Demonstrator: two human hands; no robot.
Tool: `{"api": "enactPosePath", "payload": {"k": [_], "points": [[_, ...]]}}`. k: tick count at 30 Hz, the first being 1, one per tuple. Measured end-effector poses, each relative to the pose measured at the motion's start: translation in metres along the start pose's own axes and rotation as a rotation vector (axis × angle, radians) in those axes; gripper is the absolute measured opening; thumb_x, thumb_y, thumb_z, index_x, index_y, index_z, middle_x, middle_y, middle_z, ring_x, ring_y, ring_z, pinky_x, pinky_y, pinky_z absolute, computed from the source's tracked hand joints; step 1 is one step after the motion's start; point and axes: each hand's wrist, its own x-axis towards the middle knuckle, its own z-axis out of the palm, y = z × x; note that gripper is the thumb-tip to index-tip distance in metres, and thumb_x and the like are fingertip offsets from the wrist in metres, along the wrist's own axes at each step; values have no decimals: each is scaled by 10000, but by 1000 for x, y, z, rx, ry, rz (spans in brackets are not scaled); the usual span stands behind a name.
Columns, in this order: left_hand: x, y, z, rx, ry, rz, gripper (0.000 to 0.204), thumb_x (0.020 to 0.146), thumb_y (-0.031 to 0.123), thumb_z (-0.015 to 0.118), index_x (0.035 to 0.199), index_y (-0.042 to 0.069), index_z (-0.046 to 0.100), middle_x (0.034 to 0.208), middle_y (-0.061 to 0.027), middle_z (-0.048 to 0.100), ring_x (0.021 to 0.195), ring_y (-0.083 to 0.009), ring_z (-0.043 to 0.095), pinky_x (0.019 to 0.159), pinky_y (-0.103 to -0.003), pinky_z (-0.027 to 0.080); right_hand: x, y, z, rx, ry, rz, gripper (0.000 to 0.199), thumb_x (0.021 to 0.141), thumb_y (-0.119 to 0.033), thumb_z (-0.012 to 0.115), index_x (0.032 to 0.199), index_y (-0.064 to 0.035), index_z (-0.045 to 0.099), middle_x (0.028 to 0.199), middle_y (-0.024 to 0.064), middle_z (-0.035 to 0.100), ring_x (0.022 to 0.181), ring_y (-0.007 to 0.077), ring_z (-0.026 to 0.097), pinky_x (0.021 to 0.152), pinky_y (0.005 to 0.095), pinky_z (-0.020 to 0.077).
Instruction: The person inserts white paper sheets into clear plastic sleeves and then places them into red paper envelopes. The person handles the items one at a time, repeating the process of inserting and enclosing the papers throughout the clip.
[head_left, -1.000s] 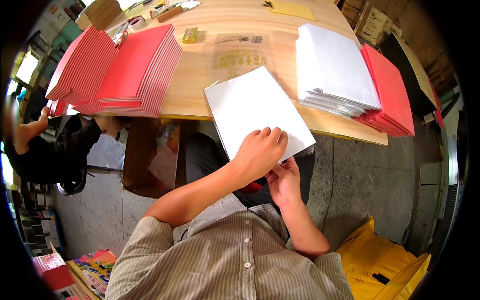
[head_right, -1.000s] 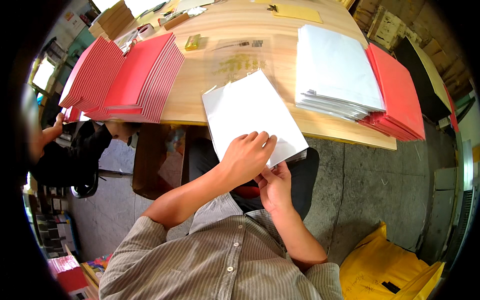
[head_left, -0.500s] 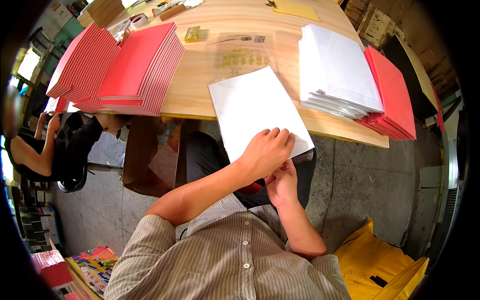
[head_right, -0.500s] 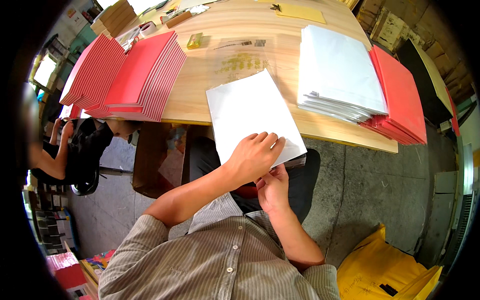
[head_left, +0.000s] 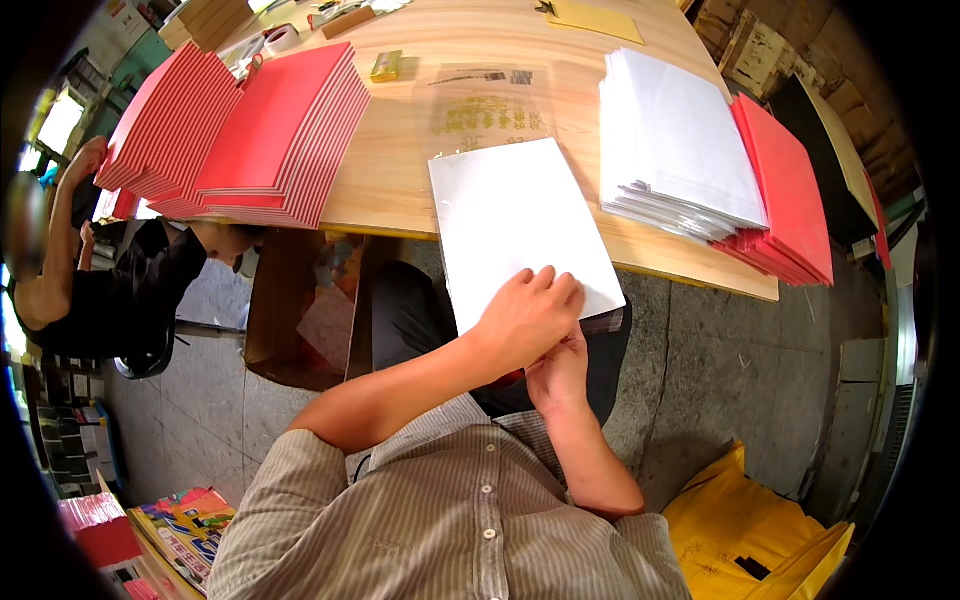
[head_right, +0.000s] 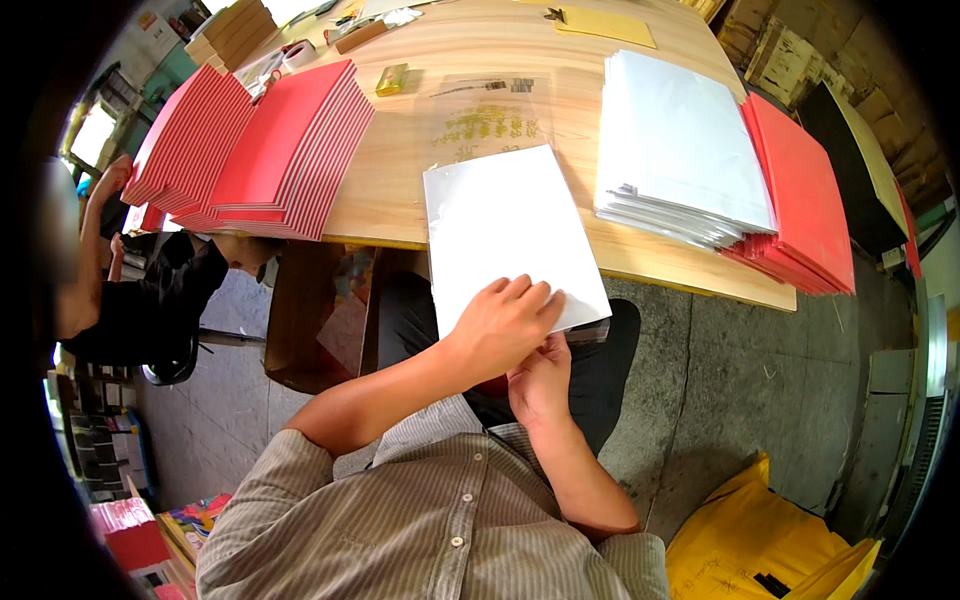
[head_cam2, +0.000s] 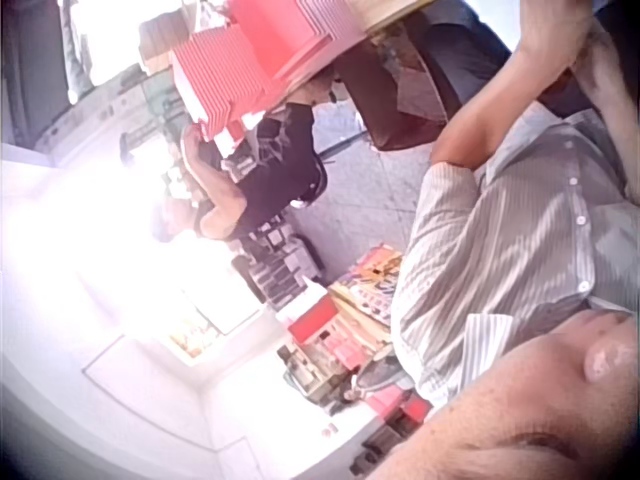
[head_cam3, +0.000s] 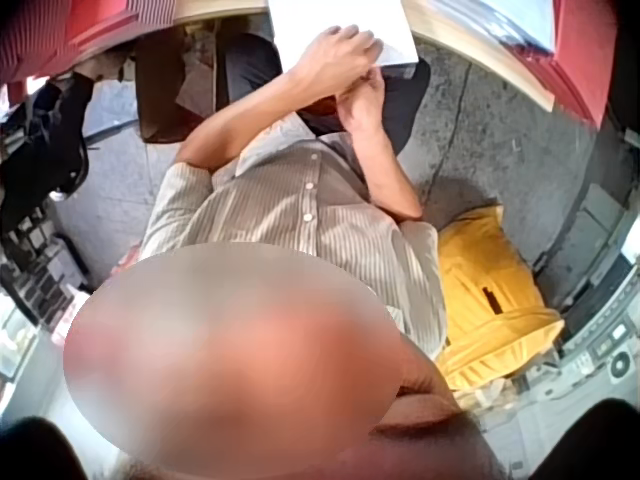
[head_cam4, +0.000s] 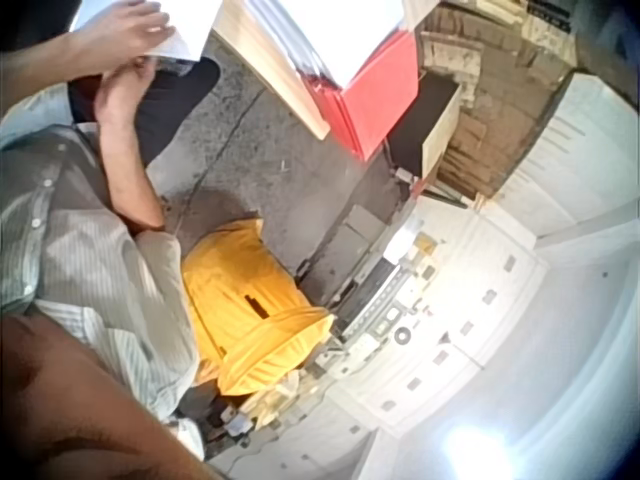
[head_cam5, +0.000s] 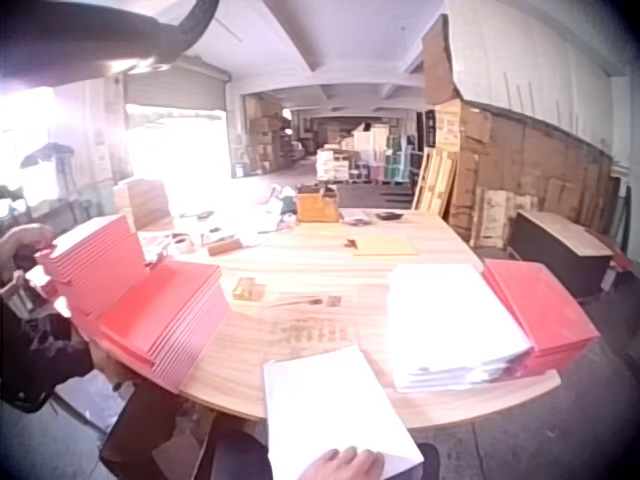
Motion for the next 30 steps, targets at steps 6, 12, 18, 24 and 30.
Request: {"api": "enactPosePath", "payload": {"k": [6,12,18,24,30], "points": [[-33,-15,-14,-12,-55,-85,351,673,108,704,997,-11,638,875,-64,570,792,-199,599,689,-319,531,0,-10,9,22,-24,-6,362,970,62,536,1312,-45,481,1247,96,599,1095,187,637,882,332,578],[-38,-12,-10,-6,-54,-39,359,685,104,700,1018,-17,637,870,-64,576,787,-199,599,692,-322,533,3,-5,7,-17,7,-7,426,949,61,541,1357,-32,459,1276,105,590,1110,203,635,910,351,567],[-14,-9,-1,18,63,-10,333,682,118,686,981,-22,642,844,-55,560,787,-192,596,708,-313,529,8,1,-7,-83,-21,-1,393,948,51,528,1326,-41,478,1228,82,597,1107,188,633,902,323,559],[0,5,5,54,43,55,278,688,120,681,927,-20,655,825,-53,549,799,-176,595,710,-295,520,3,-4,10,-158,17,-59,350,975,-13,525,1313,-102,497,1252,35,573,1135,164,604,915,335,543],[-13,-3,3,-8,39,32,283,692,119,683,934,-24,649,822,-56,546,795,-185,593,706,-297,519,4,0,3,-151,25,-59,359,946,28,550,1286,-77,513,1224,48,593,1107,168,616,908,340,545]]}}
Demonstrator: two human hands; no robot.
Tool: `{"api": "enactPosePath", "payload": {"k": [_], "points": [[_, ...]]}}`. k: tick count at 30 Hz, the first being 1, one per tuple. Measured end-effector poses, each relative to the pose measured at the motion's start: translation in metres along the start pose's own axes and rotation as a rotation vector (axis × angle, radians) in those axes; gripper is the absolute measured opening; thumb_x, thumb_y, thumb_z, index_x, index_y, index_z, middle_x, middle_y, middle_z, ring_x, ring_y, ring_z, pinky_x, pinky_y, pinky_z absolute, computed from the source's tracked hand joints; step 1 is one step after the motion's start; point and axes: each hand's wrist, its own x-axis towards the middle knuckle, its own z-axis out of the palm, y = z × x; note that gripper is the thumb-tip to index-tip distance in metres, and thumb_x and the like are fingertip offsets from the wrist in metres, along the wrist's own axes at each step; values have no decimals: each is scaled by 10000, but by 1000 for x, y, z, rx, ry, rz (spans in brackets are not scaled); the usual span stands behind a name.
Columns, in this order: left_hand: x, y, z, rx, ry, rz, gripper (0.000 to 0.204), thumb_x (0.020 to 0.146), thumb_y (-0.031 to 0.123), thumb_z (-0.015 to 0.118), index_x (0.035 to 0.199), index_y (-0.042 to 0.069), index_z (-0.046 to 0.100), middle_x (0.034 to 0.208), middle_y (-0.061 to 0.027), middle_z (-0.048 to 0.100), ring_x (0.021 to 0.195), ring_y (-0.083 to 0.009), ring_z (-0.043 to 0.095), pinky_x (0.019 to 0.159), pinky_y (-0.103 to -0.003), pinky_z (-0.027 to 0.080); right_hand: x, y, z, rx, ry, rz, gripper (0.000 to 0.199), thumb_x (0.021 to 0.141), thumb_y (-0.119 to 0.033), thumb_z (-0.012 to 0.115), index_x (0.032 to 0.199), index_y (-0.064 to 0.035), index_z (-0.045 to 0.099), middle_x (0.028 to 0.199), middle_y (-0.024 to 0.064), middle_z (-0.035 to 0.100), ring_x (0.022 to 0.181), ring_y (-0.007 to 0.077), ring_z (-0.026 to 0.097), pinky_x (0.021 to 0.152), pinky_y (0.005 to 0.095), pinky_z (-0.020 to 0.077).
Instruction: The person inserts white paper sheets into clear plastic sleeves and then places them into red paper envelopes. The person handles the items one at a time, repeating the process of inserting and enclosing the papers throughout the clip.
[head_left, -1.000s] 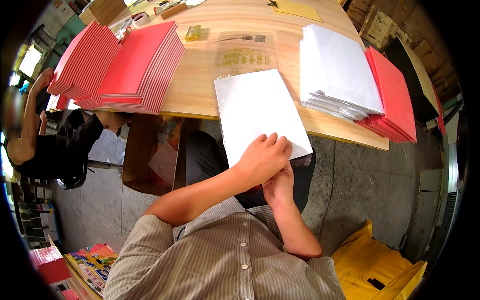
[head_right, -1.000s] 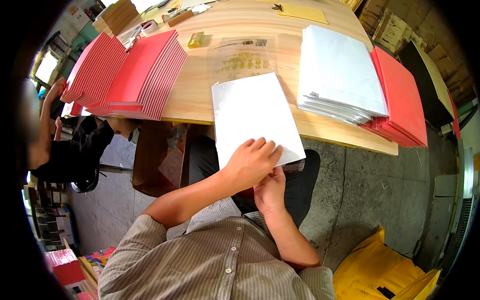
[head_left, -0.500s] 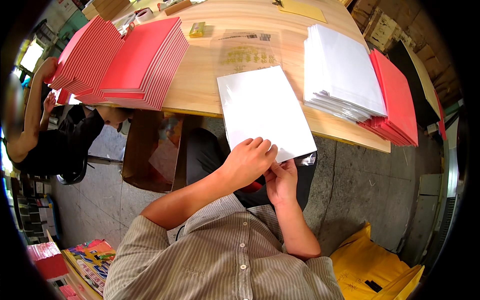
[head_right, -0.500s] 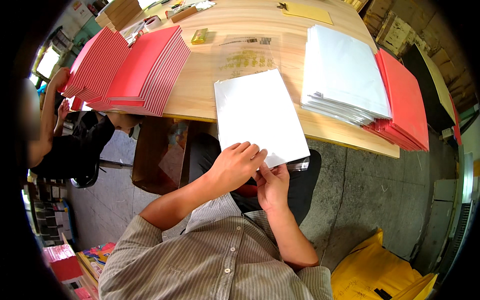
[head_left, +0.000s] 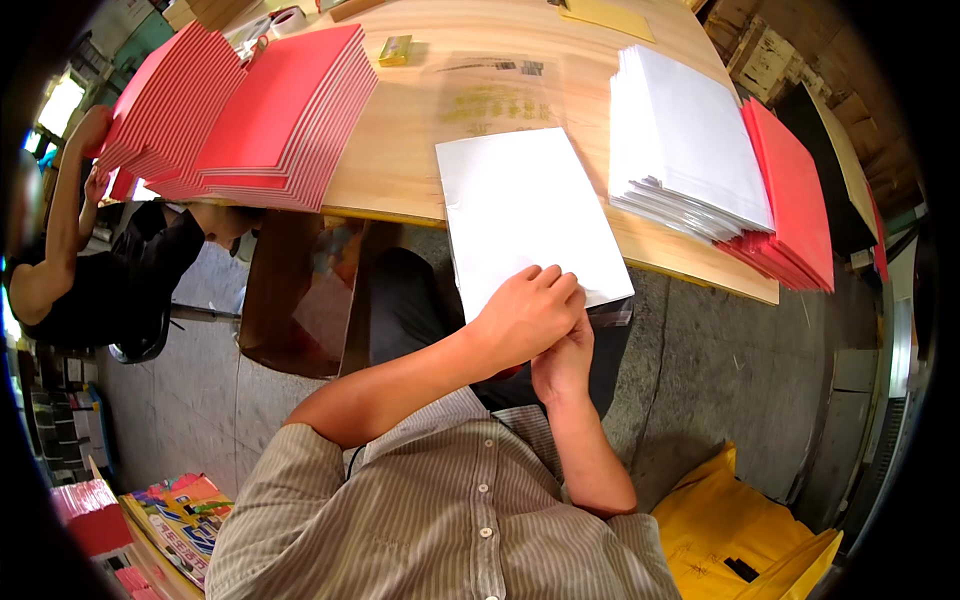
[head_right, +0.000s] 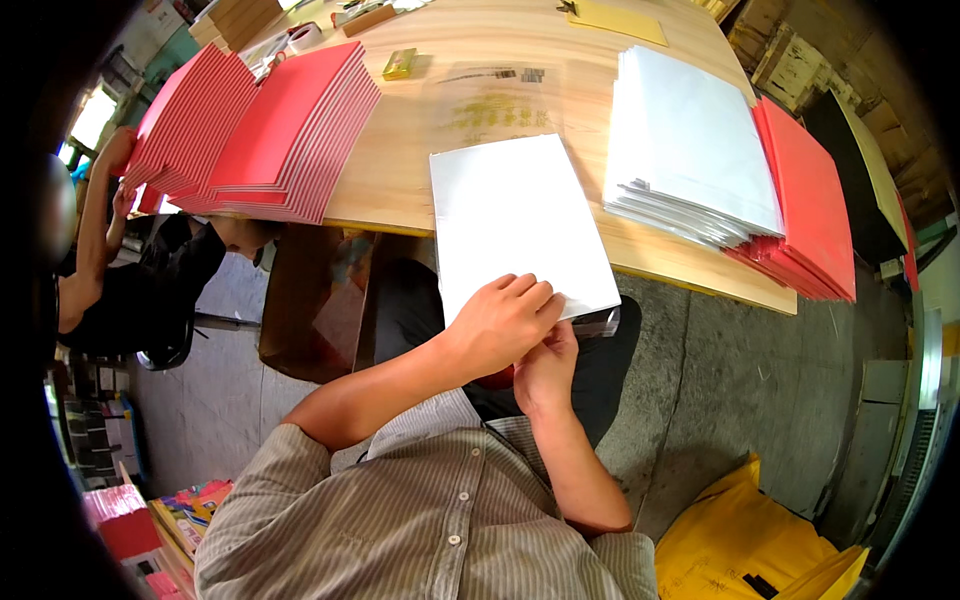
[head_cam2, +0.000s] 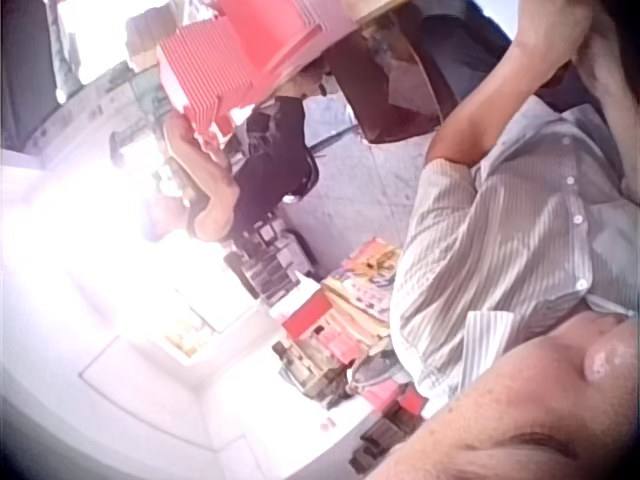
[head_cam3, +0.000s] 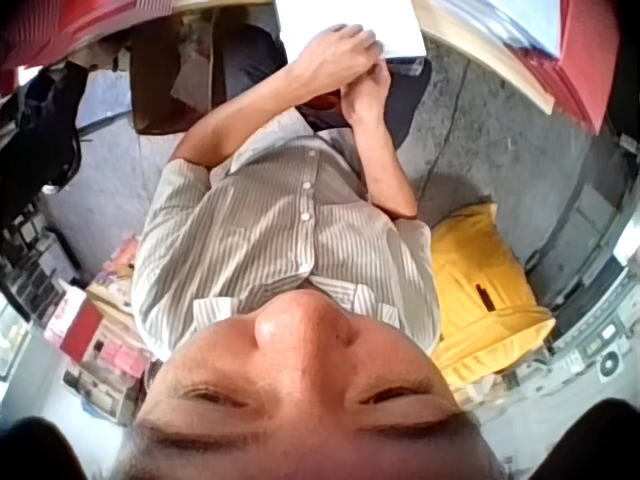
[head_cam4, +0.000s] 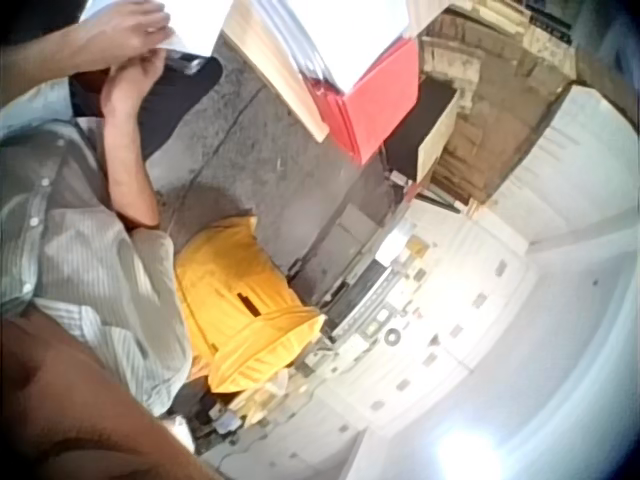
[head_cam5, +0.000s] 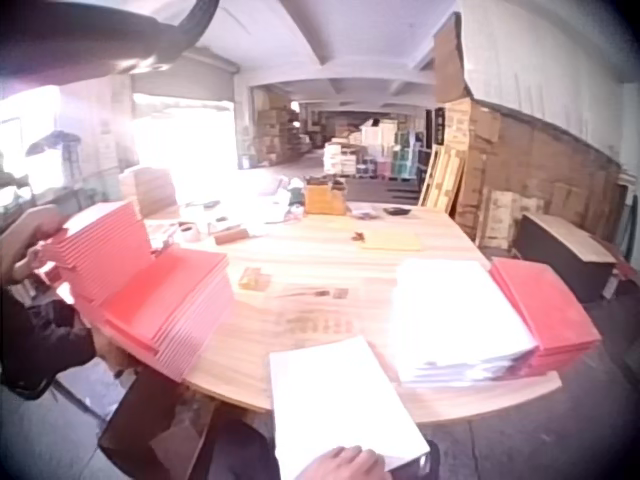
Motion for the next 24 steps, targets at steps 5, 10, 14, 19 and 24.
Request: {"api": "enactPosePath", "payload": {"k": [5,10,14,19,24], "points": [[-18,-5,-7,-4,-31,-61,241,678,107,673,883,-15,636,817,-60,540,771,-190,577,698,-308,514,4,7,5,34,22,-9,346,931,69,578,1252,-50,530,1135,38,640,934,82,634,740,240,534],[-16,-9,-11,40,25,-38,216,658,92,668,843,-12,627,817,-59,537,758,-192,568,684,-312,507,10,8,16,33,38,-3,352,921,67,593,1248,-47,532,1075,19,639,871,68,616,686,220,503],[-11,-18,-15,52,42,-41,267,664,103,679,902,-13,650,833,-63,550,775,-207,583,696,-325,505,18,5,23,48,22,-21,344,919,63,596,1239,-46,531,1011,-6,616,823,60,593,651,219,480],[-16,-51,3,-31,-92,-138,272,725,148,709,981,60,688,904,-52,609,876,-229,618,770,-355,501,37,14,27,70,58,41,239,988,-45,584,1218,-50,520,1005,39,633,850,130,665,676,322,587],[-31,-63,21,-80,-55,-202,169,845,165,716,989,76,702,947,-30,637,894,-229,620,790,-367,496,26,10,8,-74,-5,110,237,1016,-86,541,1231,6,503,1045,154,669,868,242,721,647,368,634]]}}
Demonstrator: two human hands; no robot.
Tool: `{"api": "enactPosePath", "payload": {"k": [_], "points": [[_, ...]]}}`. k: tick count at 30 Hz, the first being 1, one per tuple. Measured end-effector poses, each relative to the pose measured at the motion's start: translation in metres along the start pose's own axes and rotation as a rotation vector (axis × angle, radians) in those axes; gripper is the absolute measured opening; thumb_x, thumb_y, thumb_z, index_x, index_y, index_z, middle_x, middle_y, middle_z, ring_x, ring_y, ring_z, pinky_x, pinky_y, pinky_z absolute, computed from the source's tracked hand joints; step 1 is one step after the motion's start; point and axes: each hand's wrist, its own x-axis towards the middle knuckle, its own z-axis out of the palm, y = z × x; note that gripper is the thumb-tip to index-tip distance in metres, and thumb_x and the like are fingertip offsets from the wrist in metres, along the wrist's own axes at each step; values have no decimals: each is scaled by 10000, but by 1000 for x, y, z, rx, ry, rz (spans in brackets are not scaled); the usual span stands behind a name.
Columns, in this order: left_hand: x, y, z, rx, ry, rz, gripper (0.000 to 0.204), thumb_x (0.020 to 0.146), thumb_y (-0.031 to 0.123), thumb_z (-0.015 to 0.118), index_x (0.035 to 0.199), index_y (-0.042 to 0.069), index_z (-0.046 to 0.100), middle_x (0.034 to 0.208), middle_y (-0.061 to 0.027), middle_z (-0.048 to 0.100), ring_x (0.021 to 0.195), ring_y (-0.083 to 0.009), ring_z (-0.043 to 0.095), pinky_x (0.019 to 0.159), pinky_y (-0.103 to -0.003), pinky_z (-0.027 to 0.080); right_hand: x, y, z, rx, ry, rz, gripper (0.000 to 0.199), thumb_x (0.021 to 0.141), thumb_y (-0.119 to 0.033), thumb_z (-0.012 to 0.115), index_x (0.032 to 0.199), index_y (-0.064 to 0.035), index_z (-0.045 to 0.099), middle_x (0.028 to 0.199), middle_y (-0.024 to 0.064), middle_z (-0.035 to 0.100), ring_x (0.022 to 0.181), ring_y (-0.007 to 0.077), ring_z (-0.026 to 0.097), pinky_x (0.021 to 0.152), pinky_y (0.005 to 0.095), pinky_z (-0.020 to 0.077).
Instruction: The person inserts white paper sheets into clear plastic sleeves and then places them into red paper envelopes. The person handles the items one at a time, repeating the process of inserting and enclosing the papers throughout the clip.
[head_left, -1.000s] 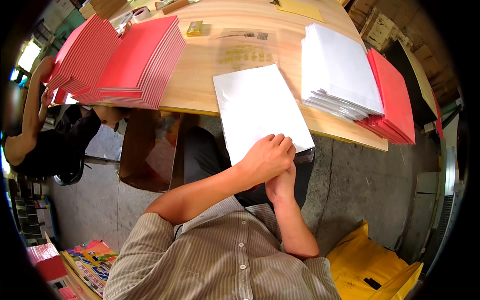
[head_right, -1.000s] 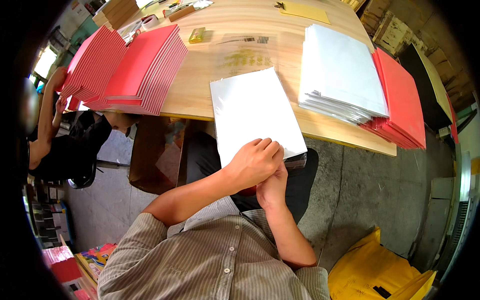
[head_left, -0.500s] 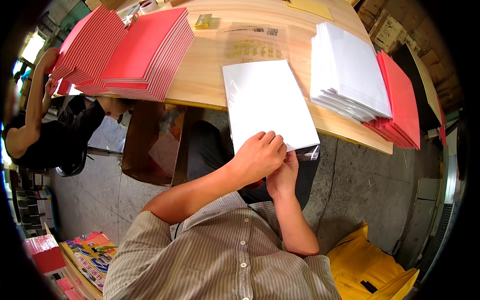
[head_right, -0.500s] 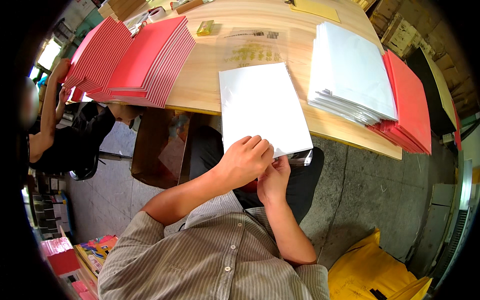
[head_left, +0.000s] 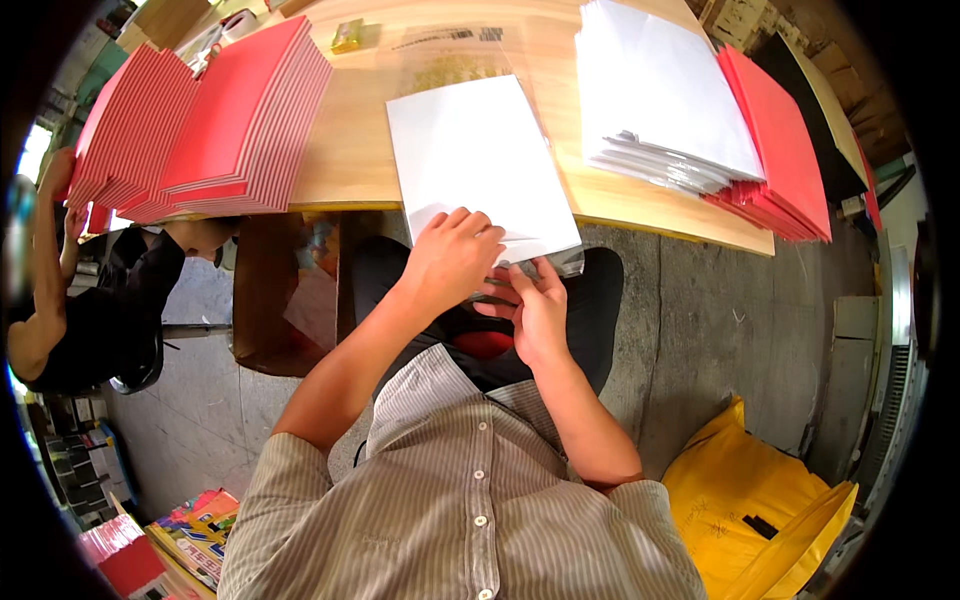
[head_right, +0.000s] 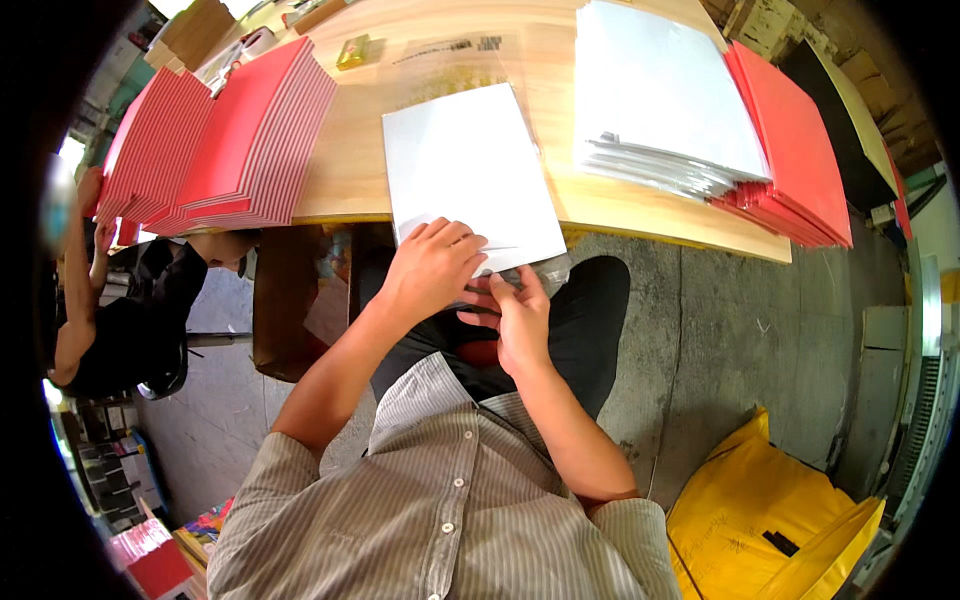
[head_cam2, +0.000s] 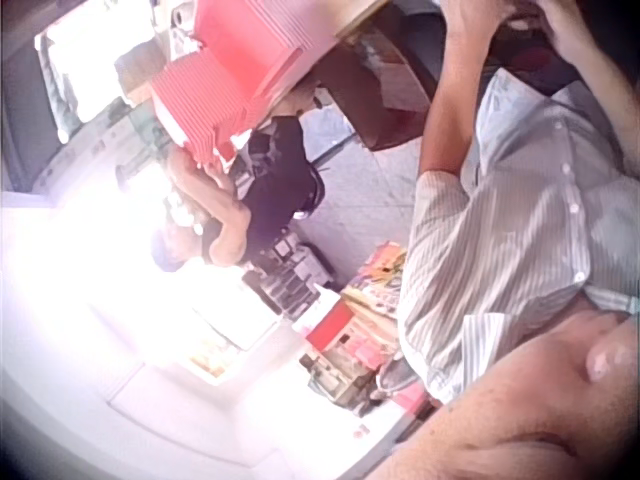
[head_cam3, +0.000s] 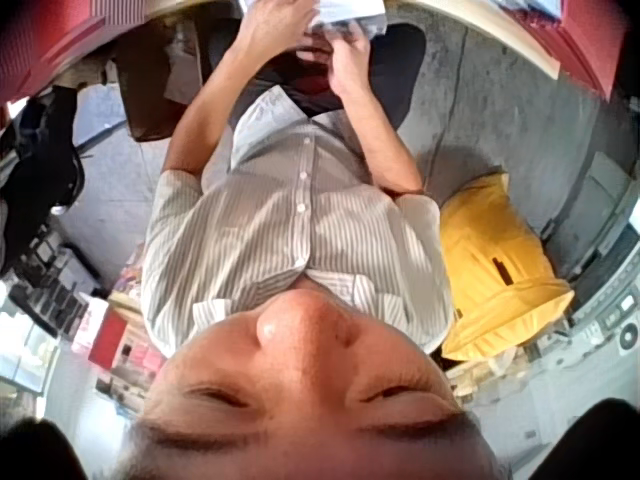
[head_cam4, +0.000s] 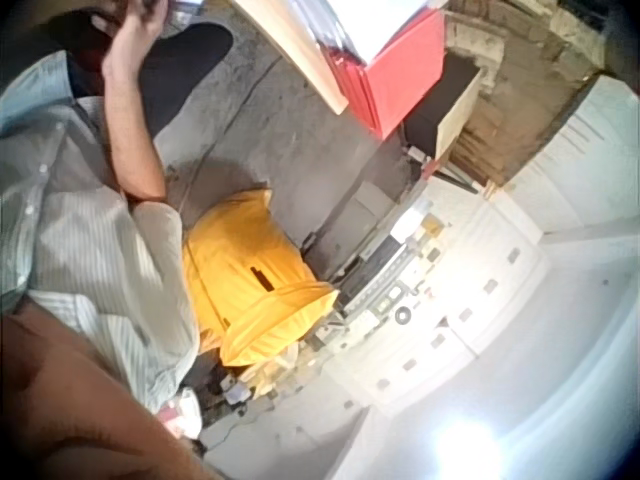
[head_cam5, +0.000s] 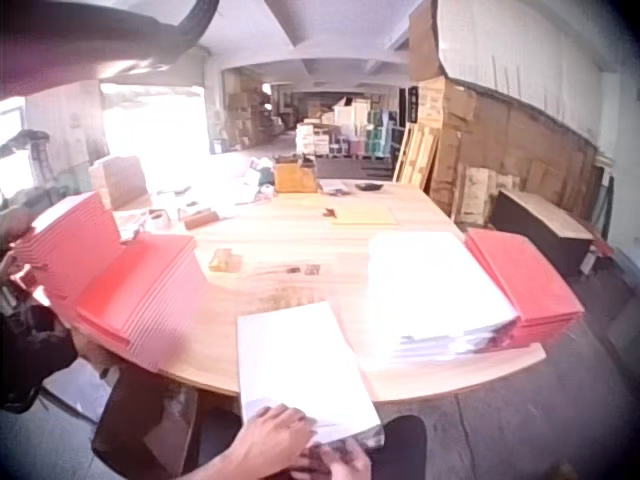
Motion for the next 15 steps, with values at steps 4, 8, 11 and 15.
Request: {"api": "enactPosePath", "payload": {"k": [4,8,11,15], "points": [[-3,5,-1,-64,-12,-7,221,846,195,733,1032,83,695,1056,-38,641,1009,-242,604,865,-386,479,-17,13,-39,-43,90,-74,222,1003,-112,579,1177,18,532,958,154,680,831,240,724,619,335,620],[-10,12,0,-26,-18,59,322,808,214,764,1103,115,679,1196,-48,622,1166,-251,563,1011,-437,432,-3,34,-73,-107,362,-296,346,940,-191,714,1186,-7,556,940,42,646,686,127,619,530,238,461],[-18,6,8,34,-29,104,384,793,200,767,1156,135,664,1288,-50,591,1239,-251,528,1072,-468,397,6,20,-61,-91,218,-146,387,936,-213,719,1230,-15,562,958,41,654,725,120,629,573,240,472],[-15,12,2,32,-25,99,432,795,164,748,1216,140,652,1379,-53,561,1309,-259,494,1124,-484,362,19,24,-52,-143,28,-28,229,972,-210,673,1079,-9,694,908,41,716,726,105,631,611,238,463]]}}
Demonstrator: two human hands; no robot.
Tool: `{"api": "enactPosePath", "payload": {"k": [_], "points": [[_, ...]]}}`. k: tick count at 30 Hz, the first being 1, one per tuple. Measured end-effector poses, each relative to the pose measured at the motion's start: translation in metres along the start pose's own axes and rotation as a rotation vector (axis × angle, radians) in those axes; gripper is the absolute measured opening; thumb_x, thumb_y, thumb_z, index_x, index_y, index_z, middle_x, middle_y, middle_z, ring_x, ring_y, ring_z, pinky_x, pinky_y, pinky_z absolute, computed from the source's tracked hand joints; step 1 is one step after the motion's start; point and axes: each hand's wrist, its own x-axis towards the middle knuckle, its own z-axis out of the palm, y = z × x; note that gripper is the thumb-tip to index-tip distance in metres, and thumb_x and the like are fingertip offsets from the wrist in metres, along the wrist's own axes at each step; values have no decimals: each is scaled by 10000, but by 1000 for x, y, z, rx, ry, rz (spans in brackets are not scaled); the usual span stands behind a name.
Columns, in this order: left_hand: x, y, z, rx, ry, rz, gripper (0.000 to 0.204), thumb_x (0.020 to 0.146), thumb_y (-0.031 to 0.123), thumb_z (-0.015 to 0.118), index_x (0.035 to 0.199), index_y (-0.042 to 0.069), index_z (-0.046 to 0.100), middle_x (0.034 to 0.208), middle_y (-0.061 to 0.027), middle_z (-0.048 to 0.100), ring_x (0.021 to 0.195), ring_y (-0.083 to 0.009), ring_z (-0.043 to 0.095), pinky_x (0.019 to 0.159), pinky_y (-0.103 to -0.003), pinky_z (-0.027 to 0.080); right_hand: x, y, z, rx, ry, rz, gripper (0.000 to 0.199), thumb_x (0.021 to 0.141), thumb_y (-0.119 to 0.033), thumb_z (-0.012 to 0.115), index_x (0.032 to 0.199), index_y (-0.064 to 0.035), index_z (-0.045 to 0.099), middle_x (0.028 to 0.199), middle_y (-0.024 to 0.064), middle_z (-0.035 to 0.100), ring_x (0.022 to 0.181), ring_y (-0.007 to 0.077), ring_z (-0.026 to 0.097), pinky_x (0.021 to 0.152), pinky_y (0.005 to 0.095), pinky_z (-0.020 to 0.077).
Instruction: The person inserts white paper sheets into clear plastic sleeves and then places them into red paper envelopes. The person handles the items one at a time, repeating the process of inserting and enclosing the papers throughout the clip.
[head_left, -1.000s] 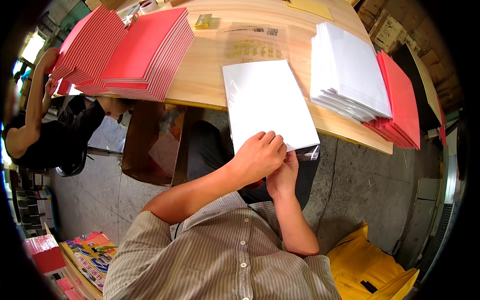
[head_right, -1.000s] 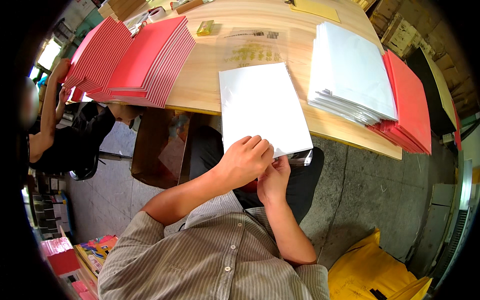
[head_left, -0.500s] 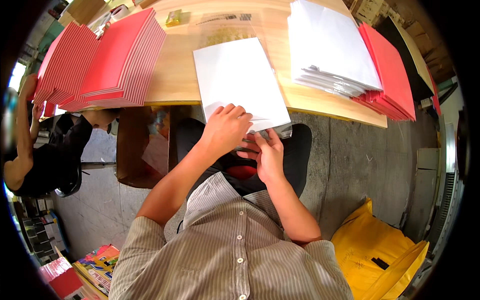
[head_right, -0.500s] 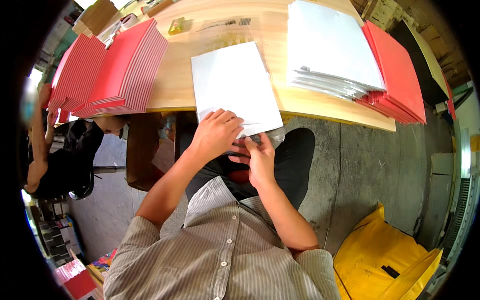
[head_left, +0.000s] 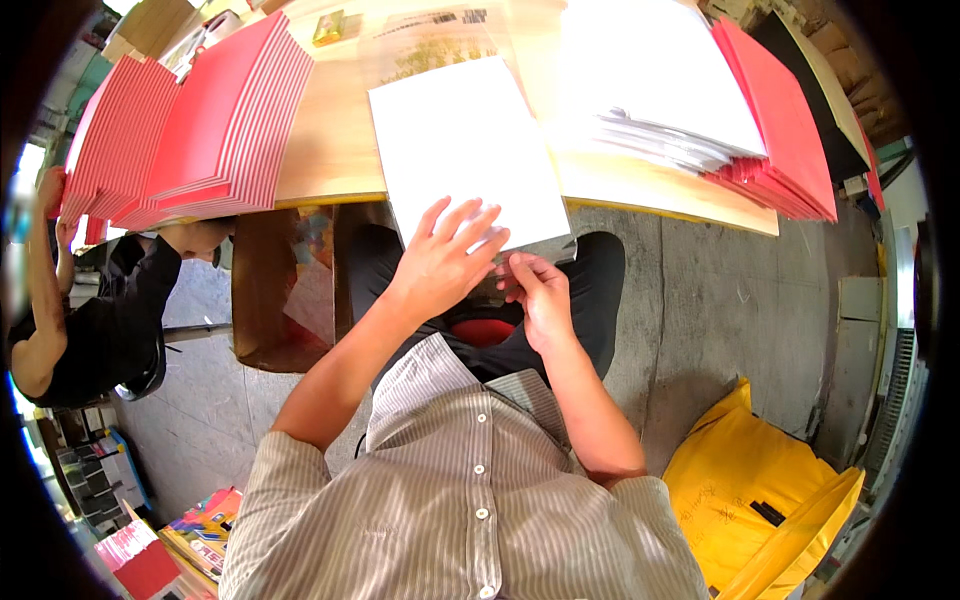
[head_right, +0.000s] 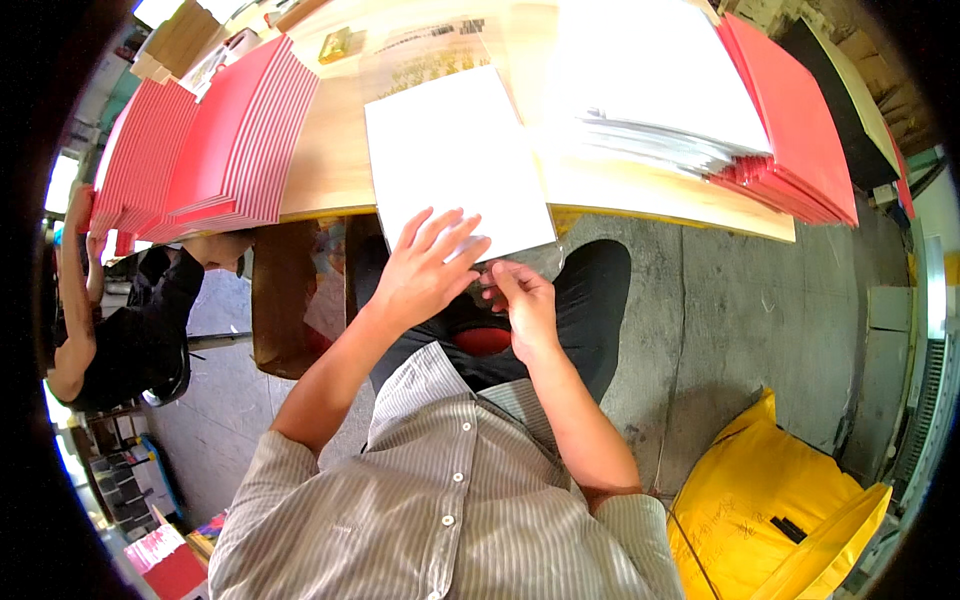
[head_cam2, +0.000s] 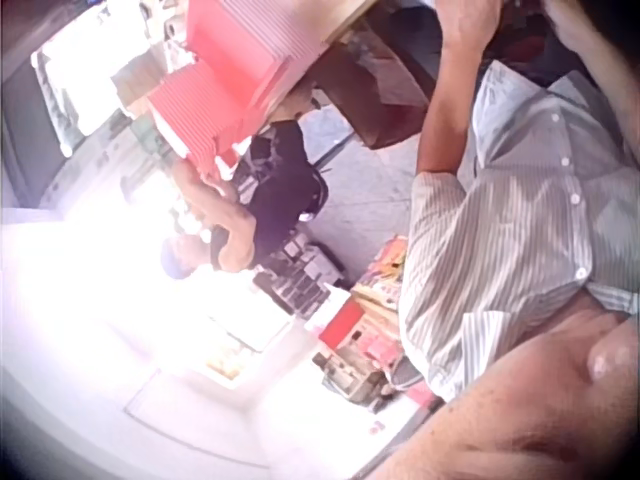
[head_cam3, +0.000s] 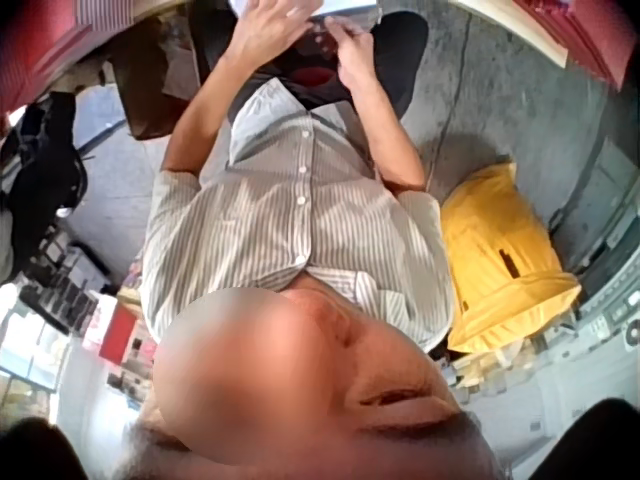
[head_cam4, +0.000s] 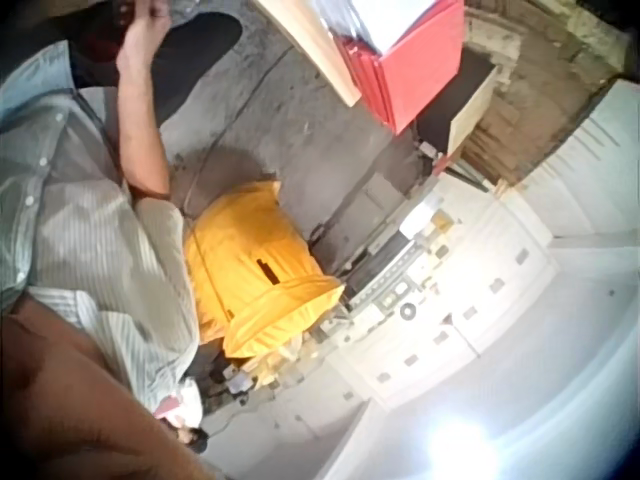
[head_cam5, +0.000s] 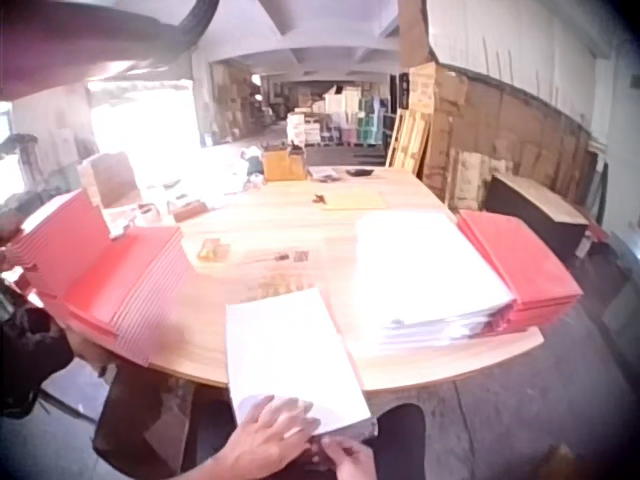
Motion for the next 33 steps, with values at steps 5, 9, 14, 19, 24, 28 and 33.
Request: {"api": "enactPosePath", "payload": {"k": [5,9,14,19,24,28,33], "points": [[3,-10,-3,39,-1,3,419,810,102,682,1229,110,662,1312,-68,635,1282,-249,559,1122,-473,389,3,-18,22,-8,-16,-73,193,986,-175,642,1035,-4,718,898,46,725,730,95,624,631,228,449],[23,-25,-17,-46,15,-48,365,826,43,625,1182,92,688,1246,-79,683,1211,-238,625,1063,-438,455,23,-36,37,13,-51,-125,193,983,-160,636,1043,3,720,877,49,727,722,88,620,616,227,441],[28,-49,-1,-60,36,-98,283,866,81,646,1142,98,706,1226,-69,689,1200,-241,618,1012,-426,460,40,-21,29,20,-28,-52,192,975,-162,646,1057,-6,723,884,49,730,699,92,610,596,232,431],[30,-35,0,-51,109,-85,297,819,105,731,1113,71,703,1218,-84,667,1192,-281,596,993,-421,454,38,-15,6,44,17,-95,221,963,-184,668,1101,-16,709,932,60,732,716,103,622,608,229,443],[36,-8,8,-229,111,5,282,826,121,736,1101,67,707,1131,-61,675,1071,-252,618,937,-387,473,43,-40,-14,133,36,-167,271,970,-249,676,1119,-23,693,938,51,713,716,108,620,609,236,436],[54,3,22,-279,106,-21,250,853,108,703,1095,46,699,1098,-63,669,986,-254,614,895,-378,477,49,-52,-13,119,64,-218,192,928,-145,713,1072,-19,693,890,33,695,704,108,618,615,235,435],[70,5,37,-277,91,-75,238,879,107,663,1104,39,698,1068,-78,667,967,-277,614,895,-386,488,55,-55,-20,165,40,-170,116,914,-92,713,1009,-32,687,862,26,686,709,111,622,615,236,432]]}}
